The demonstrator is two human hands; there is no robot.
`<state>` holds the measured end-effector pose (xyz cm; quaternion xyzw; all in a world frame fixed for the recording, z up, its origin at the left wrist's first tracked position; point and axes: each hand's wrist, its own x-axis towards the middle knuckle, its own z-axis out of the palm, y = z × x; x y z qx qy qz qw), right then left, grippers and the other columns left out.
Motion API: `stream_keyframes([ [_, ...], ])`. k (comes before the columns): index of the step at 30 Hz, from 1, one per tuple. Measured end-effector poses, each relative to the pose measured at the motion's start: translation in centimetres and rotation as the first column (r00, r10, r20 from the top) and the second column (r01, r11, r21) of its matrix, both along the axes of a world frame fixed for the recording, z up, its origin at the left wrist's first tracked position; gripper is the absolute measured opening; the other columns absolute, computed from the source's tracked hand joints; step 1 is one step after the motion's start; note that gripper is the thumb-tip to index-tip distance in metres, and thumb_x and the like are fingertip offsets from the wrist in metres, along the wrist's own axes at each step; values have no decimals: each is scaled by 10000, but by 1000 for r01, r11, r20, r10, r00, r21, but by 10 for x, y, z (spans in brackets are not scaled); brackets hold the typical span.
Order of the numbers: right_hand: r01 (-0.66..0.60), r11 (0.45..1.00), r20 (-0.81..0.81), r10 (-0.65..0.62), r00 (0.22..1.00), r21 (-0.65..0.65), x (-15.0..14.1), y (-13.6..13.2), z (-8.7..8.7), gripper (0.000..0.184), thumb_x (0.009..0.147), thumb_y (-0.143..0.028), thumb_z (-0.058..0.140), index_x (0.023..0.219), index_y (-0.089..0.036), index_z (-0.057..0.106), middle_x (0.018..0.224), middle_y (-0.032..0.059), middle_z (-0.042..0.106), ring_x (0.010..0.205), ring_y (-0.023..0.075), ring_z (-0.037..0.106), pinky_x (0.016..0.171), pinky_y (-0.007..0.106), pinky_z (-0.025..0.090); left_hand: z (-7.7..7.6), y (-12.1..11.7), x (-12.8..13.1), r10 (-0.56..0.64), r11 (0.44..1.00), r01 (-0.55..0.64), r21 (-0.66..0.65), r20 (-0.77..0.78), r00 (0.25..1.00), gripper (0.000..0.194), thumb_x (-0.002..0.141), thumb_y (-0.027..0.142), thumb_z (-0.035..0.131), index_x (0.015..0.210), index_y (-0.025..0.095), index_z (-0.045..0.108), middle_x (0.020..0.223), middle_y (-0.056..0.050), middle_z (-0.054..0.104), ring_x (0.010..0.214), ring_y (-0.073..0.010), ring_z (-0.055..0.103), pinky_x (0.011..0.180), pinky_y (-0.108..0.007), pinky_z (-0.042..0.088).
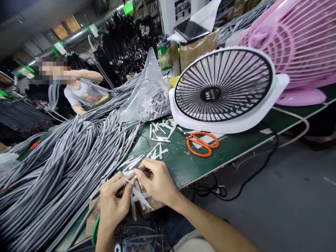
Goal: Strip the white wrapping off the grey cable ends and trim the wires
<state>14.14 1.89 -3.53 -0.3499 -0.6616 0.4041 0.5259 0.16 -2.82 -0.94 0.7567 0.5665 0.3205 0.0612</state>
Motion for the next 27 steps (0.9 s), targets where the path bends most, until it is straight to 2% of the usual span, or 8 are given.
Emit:
stream_keyframes([
  [4,-121,989,15,122,992,-80,4,4,-5,359,830,-305,476,525,-196,321,499,-60,289,469,76,285,440,217,229,-3,-1,-3,-93,995,91,-29,-59,994,244,836,128,496,839,194,731,586,-15,548,527,-129,532,488,-212,368],
  [7,-249,949,-66,240,968,-192,4,6,-8,421,825,-405,494,520,-200,287,505,-68,232,474,71,250,423,207,216,-2,-1,-4,-135,990,134,-46,-35,990,258,828,124,496,893,196,736,596,-22,559,532,-132,535,499,-214,387],
  [10,-259,937,-180,220,959,-236,3,5,-8,456,821,-480,513,523,-196,316,509,-66,258,477,70,264,423,201,241,-1,-1,-2,-102,994,103,-47,22,995,225,840,159,514,877,185,734,603,-25,575,547,-133,557,519,-217,411],
  [13,-226,954,-212,184,960,-195,2,2,-5,395,827,-470,528,574,-176,449,526,-45,380,489,82,349,450,203,296,1,0,1,-13,1000,13,-2,99,995,189,846,200,545,777,168,718,564,-10,578,514,-125,557,500,-211,414],
  [16,-161,984,-156,148,977,-77,3,-2,-4,281,849,-352,512,638,-168,542,572,-11,492,521,104,439,483,212,334,2,0,1,28,999,-33,28,151,988,175,839,212,569,723,160,691,574,-7,602,501,-117,556,491,-205,419],
  [22,-24,989,-38,30,999,146,6,-5,-6,239,841,-202,472,605,-178,500,550,-22,438,496,103,407,493,230,316,1,-1,-1,-53,998,53,24,20,998,199,856,172,529,784,165,714,553,2,550,485,-105,519,471,-199,380],
  [24,-39,990,-8,40,999,138,7,-2,-5,269,830,-195,458,562,-182,436,541,-29,400,494,97,382,481,229,287,0,-1,-2,-101,994,103,27,-62,993,220,853,146,507,842,169,725,558,-1,536,490,-111,521,469,-203,372],
  [27,-163,986,-37,162,986,-18,6,4,-4,364,845,-275,451,521,-199,305,506,-54,295,473,82,306,454,222,245,0,-1,-4,-143,986,150,71,-95,985,225,847,137,509,866,173,730,546,2,523,476,-111,516,466,-207,372],
])
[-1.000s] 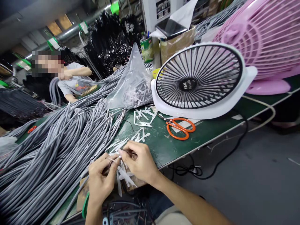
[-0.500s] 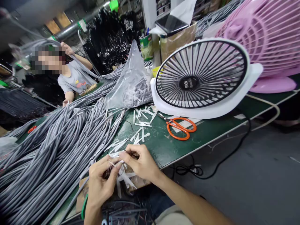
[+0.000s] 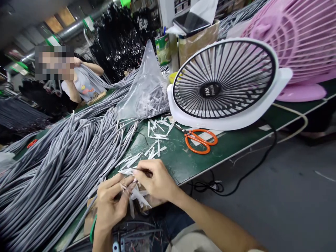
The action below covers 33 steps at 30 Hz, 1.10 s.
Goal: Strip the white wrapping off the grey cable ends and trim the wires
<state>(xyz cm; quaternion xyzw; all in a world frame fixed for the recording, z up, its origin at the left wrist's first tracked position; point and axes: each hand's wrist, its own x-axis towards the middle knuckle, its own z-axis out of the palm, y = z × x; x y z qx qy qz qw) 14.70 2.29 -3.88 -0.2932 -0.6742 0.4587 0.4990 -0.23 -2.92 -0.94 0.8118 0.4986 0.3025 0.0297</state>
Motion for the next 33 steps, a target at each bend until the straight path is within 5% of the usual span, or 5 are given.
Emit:
stream_keyframes([
  [5,-148,966,-140,120,983,-212,-10,-4,3,432,909,-426,407,547,-201,343,479,-63,309,432,72,282,413,210,249,3,0,2,91,989,-109,96,174,980,164,836,168,552,786,155,708,553,2,561,476,-106,526,472,-202,404],
  [11,215,953,-84,-201,976,213,-15,-19,2,272,899,-183,421,627,-188,442,553,-37,408,492,93,391,472,214,305,6,-1,7,146,980,-175,93,256,956,139,821,161,576,761,148,701,577,-3,624,489,-106,572,502,-187,450],
  [18,227,900,-37,-230,973,373,-18,-26,1,212,849,-112,438,656,-179,497,575,-27,468,497,89,435,485,212,335,3,-3,3,173,983,-185,8,315,933,186,824,172,573,673,145,678,550,3,609,479,-104,560,493,-184,437],
  [26,242,967,-146,-229,962,80,-16,-22,1,138,826,-204,540,709,-156,594,597,-13,553,476,83,500,441,171,379,0,-5,0,139,988,-152,16,317,938,147,817,178,579,725,147,690,571,1,626,496,-105,563,520,-194,431],
  [33,203,978,-121,-197,973,46,-14,-24,1,191,852,-207,497,770,-132,652,646,28,617,491,89,530,445,166,404,-4,-3,-2,172,985,-166,-46,304,937,166,829,212,572,750,151,705,621,-19,661,544,-130,594,560,-222,444],
])
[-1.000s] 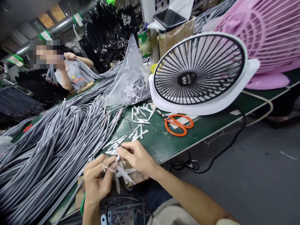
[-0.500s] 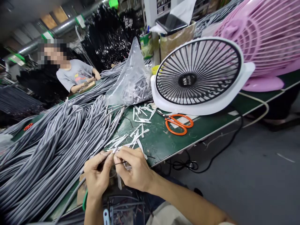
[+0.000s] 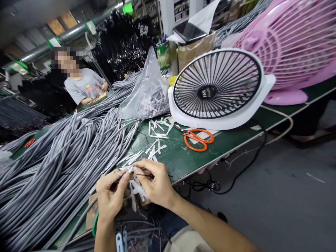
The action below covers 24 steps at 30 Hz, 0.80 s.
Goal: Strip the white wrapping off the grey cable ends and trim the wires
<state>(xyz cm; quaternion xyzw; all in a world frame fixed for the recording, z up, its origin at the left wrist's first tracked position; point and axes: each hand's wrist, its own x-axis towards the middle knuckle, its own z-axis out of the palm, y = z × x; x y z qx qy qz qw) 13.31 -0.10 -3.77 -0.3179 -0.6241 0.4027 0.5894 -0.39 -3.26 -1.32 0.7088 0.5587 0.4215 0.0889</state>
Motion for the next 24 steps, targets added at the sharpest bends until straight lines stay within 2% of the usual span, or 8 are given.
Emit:
stream_keyframes([
  [3,23,999,-9,-23,1000,-26,-1,-1,1,201,837,-203,486,744,-128,647,608,17,592,451,76,485,412,161,370,0,1,-1,5,1000,-5,-4,-8,1000,166,825,211,575,743,152,707,613,-17,657,536,-130,588,554,-223,439],
  [5,-3,994,-33,-1,999,-109,-2,0,2,179,798,-214,505,690,-135,624,562,1,563,437,74,467,405,159,361,1,1,-1,-23,1000,23,-12,-5,1000,172,829,202,570,730,151,701,597,-12,647,528,-125,583,547,-216,436],
  [9,-158,940,-125,125,984,-302,-1,6,4,155,715,-267,539,627,-146,578,532,-14,530,458,82,467,430,166,376,3,1,-3,-89,995,90,-44,35,995,191,845,203,559,722,147,694,608,-18,648,558,-127,602,560,-209,444],
  [12,-256,892,-184,199,963,-374,1,10,6,175,695,-296,541,610,-146,564,512,-30,486,451,70,425,431,169,352,3,1,-3,-94,994,97,-56,61,994,199,849,212,557,727,139,696,595,-22,640,543,-126,589,546,-210,435],
  [16,-271,884,-215,200,956,-382,1,11,8,159,690,-289,549,619,-151,579,499,-41,462,446,69,405,433,174,351,3,1,-3,-79,994,84,-70,75,994,229,854,222,550,686,136,678,581,-21,621,532,-123,566,530,-208,421],
  [21,-206,915,-222,134,966,-346,1,8,2,153,729,-277,548,731,-151,635,652,10,609,502,88,506,469,175,419,5,1,-1,-78,992,84,-93,72,994,278,863,233,538,623,143,645,533,3,550,488,-99,501,490,-203,373],
  [24,-177,939,-158,135,978,-296,1,6,0,167,761,-298,563,772,-147,632,654,12,606,474,83,501,425,166,395,7,1,0,-81,987,91,-132,75,994,274,868,242,529,648,143,659,561,-11,583,512,-111,524,510,-212,394],
])
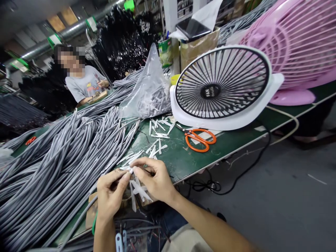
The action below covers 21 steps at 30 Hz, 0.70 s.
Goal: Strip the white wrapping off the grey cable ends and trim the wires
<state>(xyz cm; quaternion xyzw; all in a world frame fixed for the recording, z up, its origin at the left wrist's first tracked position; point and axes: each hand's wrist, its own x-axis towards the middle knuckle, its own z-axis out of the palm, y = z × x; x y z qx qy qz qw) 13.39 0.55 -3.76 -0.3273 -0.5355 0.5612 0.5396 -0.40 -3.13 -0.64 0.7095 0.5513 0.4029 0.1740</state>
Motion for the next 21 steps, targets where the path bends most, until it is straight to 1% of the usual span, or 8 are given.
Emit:
stream_keyframes([
  [2,19,998,39,-21,999,55,0,0,0,167,784,-303,563,735,-147,599,611,0,570,468,82,498,422,162,387,0,0,0,-3,1000,4,-11,9,1000,253,864,244,537,672,146,670,589,-19,617,531,-118,547,523,-213,415],
  [5,35,993,75,-44,996,114,-1,0,1,186,815,-295,542,688,-159,543,562,-22,515,462,79,483,425,160,383,0,1,1,11,1000,-11,21,4,1000,213,843,230,567,683,146,679,575,-9,622,513,-111,548,506,-201,412],
  [8,44,989,96,-58,994,143,-1,1,1,207,831,-293,528,668,-167,511,539,-35,482,445,73,454,414,158,364,0,2,1,10,999,-9,51,-18,1000,196,839,214,570,696,146,686,569,-6,621,498,-106,539,493,-197,404],
  [12,50,986,118,-70,991,162,1,2,0,212,833,-294,522,661,-172,495,540,-39,477,452,77,459,430,163,365,0,2,1,8,997,-4,71,-50,999,189,835,200,580,685,155,686,553,-1,606,485,-100,530,491,-195,400],
  [17,43,989,123,-61,990,139,1,2,-2,233,843,-312,514,657,-175,483,548,-38,465,465,80,452,442,172,357,-1,0,1,6,996,1,91,-71,997,184,831,196,585,683,159,688,546,0,594,488,-106,533,492,-200,398],
  [21,10,999,100,-15,995,51,1,4,-2,317,829,-421,551,643,-178,468,549,-38,449,470,84,441,448,181,358,-2,0,1,21,993,-6,121,-124,992,204,840,196,575,676,163,693,515,11,550,463,-99,494,465,-202,366],
])
